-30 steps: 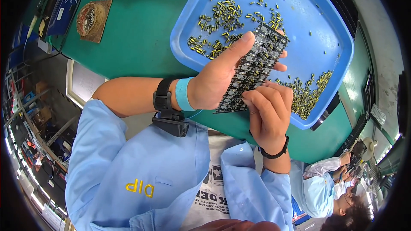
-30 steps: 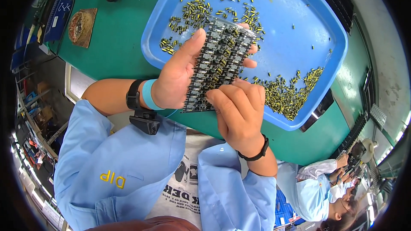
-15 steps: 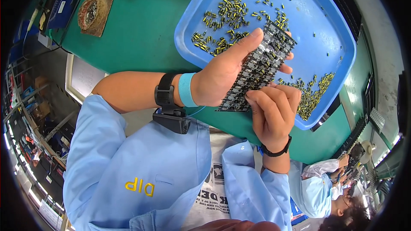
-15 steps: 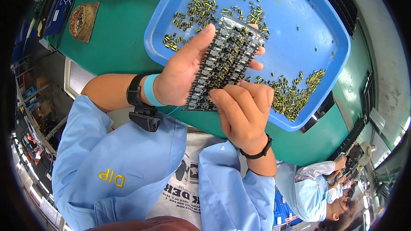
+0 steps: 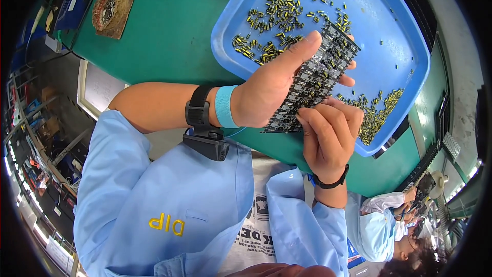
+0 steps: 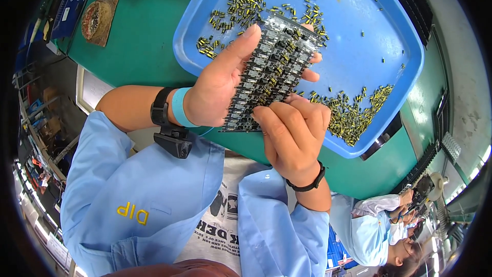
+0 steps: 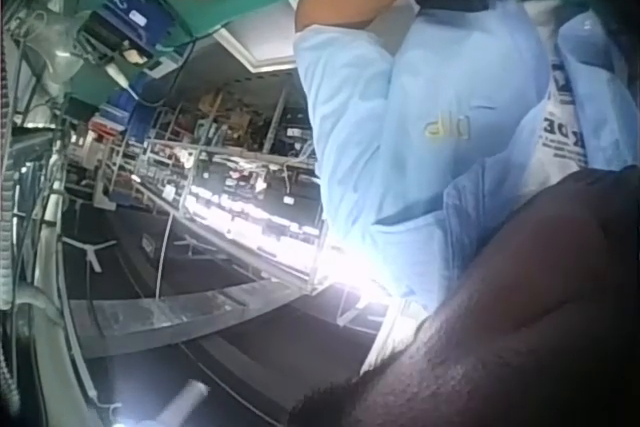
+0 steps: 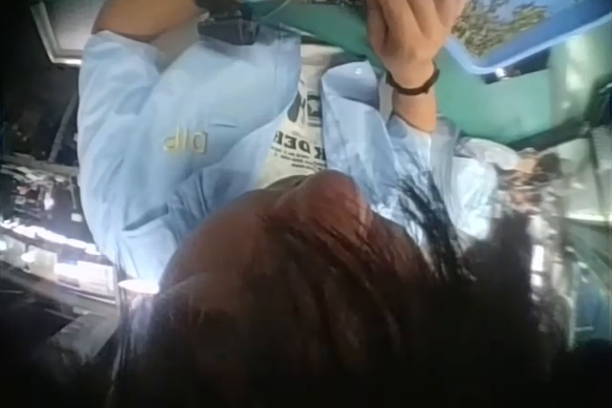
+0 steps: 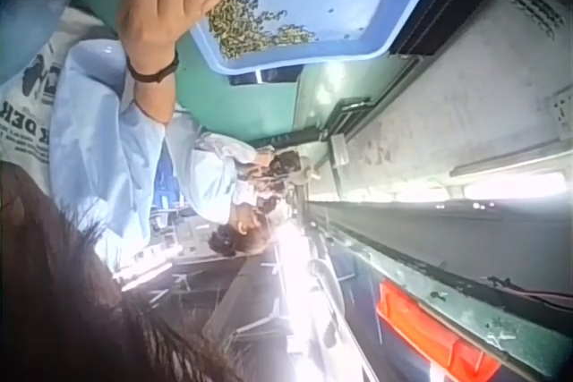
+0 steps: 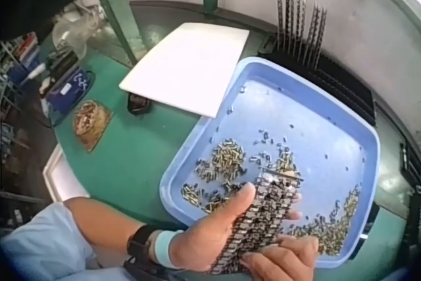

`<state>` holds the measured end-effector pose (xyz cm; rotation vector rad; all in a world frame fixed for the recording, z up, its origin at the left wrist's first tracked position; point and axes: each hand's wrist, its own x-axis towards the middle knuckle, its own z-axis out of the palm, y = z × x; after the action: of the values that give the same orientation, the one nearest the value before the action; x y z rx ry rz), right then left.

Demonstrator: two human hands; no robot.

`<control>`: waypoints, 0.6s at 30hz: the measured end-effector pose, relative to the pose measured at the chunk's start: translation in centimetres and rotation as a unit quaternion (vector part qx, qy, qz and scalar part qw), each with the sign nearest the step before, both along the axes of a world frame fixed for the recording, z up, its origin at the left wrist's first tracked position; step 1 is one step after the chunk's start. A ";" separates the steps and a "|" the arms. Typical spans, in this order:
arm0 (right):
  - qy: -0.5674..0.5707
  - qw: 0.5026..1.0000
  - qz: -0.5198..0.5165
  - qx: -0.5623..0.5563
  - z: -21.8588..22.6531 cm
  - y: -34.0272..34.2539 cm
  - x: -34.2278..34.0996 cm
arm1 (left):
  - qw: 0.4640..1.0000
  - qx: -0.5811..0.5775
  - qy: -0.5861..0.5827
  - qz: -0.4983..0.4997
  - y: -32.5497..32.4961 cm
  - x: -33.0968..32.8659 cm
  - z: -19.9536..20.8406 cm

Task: The person picks up a circuit board and inserts small electronic components into it by hand, repeating this process until the board is full. Then, the person places the board onto a rack and picks up another board to repeat the task.

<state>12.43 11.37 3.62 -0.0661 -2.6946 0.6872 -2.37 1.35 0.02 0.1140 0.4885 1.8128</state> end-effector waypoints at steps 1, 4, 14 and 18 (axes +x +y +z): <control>0.001 1.000 0.002 0.003 0.0 0.0 -0.1 | 1.000 0.001 -0.002 0.001 0.0 0.0 0.0; 0.015 1.000 -0.005 -0.003 -0.1 0.0 0.0 | 1.000 0.003 -0.004 0.002 -0.1 -0.2 0.2; 0.062 0.998 0.015 0.024 -0.4 0.3 0.7 | 0.996 0.026 -0.088 -0.019 -0.2 -0.6 0.0; 0.060 0.998 0.012 -0.004 -0.4 0.5 0.8 | 0.990 0.021 -0.137 -0.014 0.1 -0.7 0.2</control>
<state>13.20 11.86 3.17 0.0045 -2.5818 0.6877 -3.07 1.40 0.18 -0.0982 0.2539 1.7774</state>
